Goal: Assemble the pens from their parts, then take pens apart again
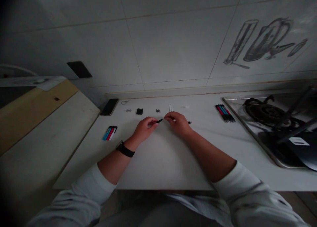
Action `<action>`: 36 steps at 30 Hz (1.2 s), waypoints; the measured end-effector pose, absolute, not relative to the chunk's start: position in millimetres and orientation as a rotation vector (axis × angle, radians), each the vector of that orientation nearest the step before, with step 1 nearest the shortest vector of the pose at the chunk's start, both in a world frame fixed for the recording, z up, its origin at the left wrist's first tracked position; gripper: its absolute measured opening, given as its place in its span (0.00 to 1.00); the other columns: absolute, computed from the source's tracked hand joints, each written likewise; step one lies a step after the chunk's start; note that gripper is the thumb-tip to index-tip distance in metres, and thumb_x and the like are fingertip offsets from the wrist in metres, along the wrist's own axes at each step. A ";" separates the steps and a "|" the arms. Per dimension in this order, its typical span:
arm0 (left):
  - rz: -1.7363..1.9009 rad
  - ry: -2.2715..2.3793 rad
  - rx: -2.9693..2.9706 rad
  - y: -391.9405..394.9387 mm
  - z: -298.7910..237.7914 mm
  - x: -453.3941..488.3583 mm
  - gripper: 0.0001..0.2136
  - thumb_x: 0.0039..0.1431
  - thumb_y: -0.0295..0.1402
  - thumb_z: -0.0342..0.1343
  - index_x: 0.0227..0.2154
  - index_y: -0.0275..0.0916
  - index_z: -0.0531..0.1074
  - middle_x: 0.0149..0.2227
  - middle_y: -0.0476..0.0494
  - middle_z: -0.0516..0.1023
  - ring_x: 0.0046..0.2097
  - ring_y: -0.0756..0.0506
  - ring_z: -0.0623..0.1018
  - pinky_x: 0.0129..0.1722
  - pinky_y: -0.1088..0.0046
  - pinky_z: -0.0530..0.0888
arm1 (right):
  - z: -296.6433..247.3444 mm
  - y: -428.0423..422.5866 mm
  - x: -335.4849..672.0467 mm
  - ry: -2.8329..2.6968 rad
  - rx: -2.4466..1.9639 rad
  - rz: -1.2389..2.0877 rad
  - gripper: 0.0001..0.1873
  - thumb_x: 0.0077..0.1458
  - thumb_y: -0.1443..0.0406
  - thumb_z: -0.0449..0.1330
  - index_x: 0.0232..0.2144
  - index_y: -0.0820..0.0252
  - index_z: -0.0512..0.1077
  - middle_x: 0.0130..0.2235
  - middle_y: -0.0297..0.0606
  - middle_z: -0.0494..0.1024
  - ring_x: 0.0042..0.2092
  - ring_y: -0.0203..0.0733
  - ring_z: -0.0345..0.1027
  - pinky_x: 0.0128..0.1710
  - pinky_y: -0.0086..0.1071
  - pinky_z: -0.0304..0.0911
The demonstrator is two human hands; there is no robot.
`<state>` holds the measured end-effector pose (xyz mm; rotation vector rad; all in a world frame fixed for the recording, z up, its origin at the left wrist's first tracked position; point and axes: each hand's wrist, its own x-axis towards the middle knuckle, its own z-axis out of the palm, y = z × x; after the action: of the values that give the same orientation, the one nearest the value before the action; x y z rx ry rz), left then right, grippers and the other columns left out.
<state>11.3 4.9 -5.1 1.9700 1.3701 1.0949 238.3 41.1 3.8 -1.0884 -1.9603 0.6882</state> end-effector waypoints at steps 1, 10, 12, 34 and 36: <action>1.096 1.368 1.979 4.9 -4.9 11.2 0.07 0.62 0.28 0.60 0.43 0.39 0.77 0.42 0.43 0.81 0.43 0.46 0.81 0.49 0.65 0.78 | 3.4 41.1 236.7 -1.966 -1.082 0.706 0.11 0.62 0.58 0.58 0.39 0.56 0.78 0.39 0.40 0.82 0.41 0.44 0.75 0.44 0.37 0.68; 1.075 1.386 2.019 2.1 1.8 12.7 0.07 0.61 0.27 0.61 0.42 0.39 0.77 0.41 0.43 0.80 0.42 0.46 0.80 0.47 0.66 0.77 | 5.1 39.7 236.4 -2.043 -1.047 0.656 0.11 0.63 0.60 0.57 0.38 0.57 0.78 0.39 0.41 0.81 0.40 0.42 0.73 0.43 0.34 0.67; 1.073 1.393 2.029 1.6 3.4 12.8 0.07 0.61 0.27 0.61 0.41 0.39 0.78 0.40 0.44 0.80 0.41 0.47 0.79 0.47 0.66 0.77 | 5.6 39.4 236.9 -2.046 -1.033 0.640 0.11 0.63 0.61 0.57 0.38 0.57 0.78 0.39 0.40 0.81 0.40 0.42 0.73 0.43 0.34 0.67; 1.033 1.256 1.991 -1.3 0.0 17.1 0.06 0.64 0.31 0.60 0.42 0.40 0.77 0.42 0.45 0.83 0.43 0.47 0.81 0.48 0.68 0.77 | 14.8 42.1 242.4 -1.987 -0.994 0.712 0.15 0.65 0.55 0.56 0.41 0.57 0.78 0.37 0.39 0.82 0.39 0.42 0.76 0.43 0.34 0.69; 1.083 1.301 1.951 -0.6 -0.2 16.5 0.06 0.64 0.31 0.60 0.42 0.40 0.76 0.42 0.45 0.83 0.42 0.47 0.81 0.47 0.68 0.76 | 15.9 51.6 254.6 -1.925 -1.137 0.535 0.16 0.67 0.56 0.54 0.43 0.57 0.78 0.41 0.42 0.82 0.42 0.44 0.76 0.46 0.36 0.69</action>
<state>16.5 -0.6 -0.2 1.9514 1.3006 1.0833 254.6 51.6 15.9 -1.1366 -1.9253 0.5349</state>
